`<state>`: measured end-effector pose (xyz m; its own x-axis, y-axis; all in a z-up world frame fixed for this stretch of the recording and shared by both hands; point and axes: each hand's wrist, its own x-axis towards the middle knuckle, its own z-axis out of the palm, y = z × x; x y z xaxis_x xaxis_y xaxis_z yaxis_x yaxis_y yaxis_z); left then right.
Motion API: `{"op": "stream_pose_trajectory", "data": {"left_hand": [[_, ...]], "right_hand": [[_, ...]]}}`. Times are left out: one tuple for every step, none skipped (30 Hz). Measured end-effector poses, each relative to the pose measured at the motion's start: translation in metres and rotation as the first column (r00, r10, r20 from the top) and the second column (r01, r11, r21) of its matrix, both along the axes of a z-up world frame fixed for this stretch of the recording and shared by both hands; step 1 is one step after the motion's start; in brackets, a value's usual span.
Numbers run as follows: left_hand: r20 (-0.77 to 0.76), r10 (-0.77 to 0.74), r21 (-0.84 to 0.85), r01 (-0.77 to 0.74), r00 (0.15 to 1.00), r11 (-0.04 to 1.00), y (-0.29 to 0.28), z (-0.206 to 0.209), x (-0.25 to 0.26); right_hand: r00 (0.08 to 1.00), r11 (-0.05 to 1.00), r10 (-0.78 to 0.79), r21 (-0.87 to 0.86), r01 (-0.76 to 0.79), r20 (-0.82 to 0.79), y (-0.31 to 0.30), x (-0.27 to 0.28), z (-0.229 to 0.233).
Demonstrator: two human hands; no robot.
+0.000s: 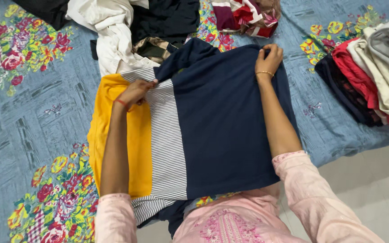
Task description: The person folds a t-shirt and a patterned square cloth on a bed by hand, placing each one onto a stack of folded items, before starting to fold a black shirt.
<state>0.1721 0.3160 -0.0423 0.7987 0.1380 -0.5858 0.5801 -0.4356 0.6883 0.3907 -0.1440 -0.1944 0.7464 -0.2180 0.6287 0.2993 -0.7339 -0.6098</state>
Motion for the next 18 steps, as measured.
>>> {"op": "stream_pose_trajectory", "data": {"left_hand": [[0.007,-0.053,0.016,0.053,0.999,0.998,0.003,0.001,0.006],[0.012,-0.105,0.033,0.105,0.994,0.994,0.007,0.001,0.011],[0.01,-0.139,0.005,0.139,0.99,0.99,0.01,0.001,0.017],[0.008,-0.173,-0.023,0.173,0.985,0.985,0.014,0.002,0.021],[0.009,-0.206,-0.052,0.206,0.979,0.977,0.016,0.003,0.024],[0.007,-0.192,-0.153,0.191,0.981,0.97,0.02,0.007,0.027],[0.004,-0.176,-0.252,0.172,0.984,0.952,0.023,0.014,0.029],[-0.001,-0.161,-0.348,0.151,0.987,0.925,0.023,0.021,0.028],[-0.039,-0.162,-0.345,0.139,0.986,0.928,0.022,0.029,0.027],[-0.077,-0.162,-0.342,0.127,0.984,0.931,0.023,0.037,0.027],[-0.119,-0.162,-0.339,0.113,0.98,0.934,0.024,0.041,0.024],[-0.159,-0.172,-0.315,0.115,0.972,0.942,0.023,0.04,0.025],[-0.197,-0.182,-0.291,0.12,0.963,0.949,0.023,0.038,0.033],[-0.235,-0.191,-0.267,0.125,0.953,0.955,0.022,0.033,0.04],[-0.207,-0.211,-0.231,0.162,0.955,0.959,0.021,0.026,0.047],[-0.18,-0.233,-0.193,0.198,0.956,0.961,0.019,0.018,0.051],[-0.154,-0.255,-0.152,0.232,0.955,0.961,0.019,0.014,0.054],[-0.121,-0.302,-0.053,0.298,0.946,0.953,0.019,0.013,0.056]], "right_hand": [[1.0,0.999,-0.002,0.034,0.002,0.0,-0.003,0.003,-0.001],[1.0,0.999,0.013,0.035,-0.013,0.003,-0.004,0.005,-0.002],[1.0,0.999,0.026,0.035,-0.026,0.007,-0.007,0.007,-0.001],[0.999,0.999,0.038,0.036,-0.039,0.01,-0.009,0.009,0.0],[0.997,0.995,0.07,0.073,-0.072,0.03,-0.013,0.011,0.003],[0.994,0.988,0.101,0.109,-0.106,0.051,-0.017,0.012,0.007],[0.988,0.979,0.133,0.145,-0.143,0.074,-0.022,0.014,0.011],[0.981,0.887,0.188,0.438,-0.145,-0.057,-0.029,0.016,0.016],[0.946,0.719,0.28,0.689,-0.094,-0.164,-0.035,0.02,0.023],[0.888,0.494,0.397,0.87,0.008,-0.233,-0.042,0.023,0.03],[0.869,0.408,0.441,0.912,0.03,-0.226,-0.051,0.023,0.034],[0.849,0.32,0.483,0.946,0.057,-0.214,-0.062,0.022,0.039],[0.83,0.229,0.523,0.97,0.084,-0.196,-0.069,0.022,0.044],[0.812,0.2,0.555,0.977,0.079,-0.18,-0.071,0.019,0.047],[0.795,0.17,0.585,0.983,0.074,-0.161,-0.073,0.016,0.05],[0.777,0.14,0.614,0.988,0.069,-0.141,-0.074,0.013,0.053],[0.773,0.159,0.615,0.985,0.073,-0.157,-0.074,0.01,0.055],[0.769,0.178,0.615,0.981,0.077,-0.172,-0.073,0.008,0.057]]}}
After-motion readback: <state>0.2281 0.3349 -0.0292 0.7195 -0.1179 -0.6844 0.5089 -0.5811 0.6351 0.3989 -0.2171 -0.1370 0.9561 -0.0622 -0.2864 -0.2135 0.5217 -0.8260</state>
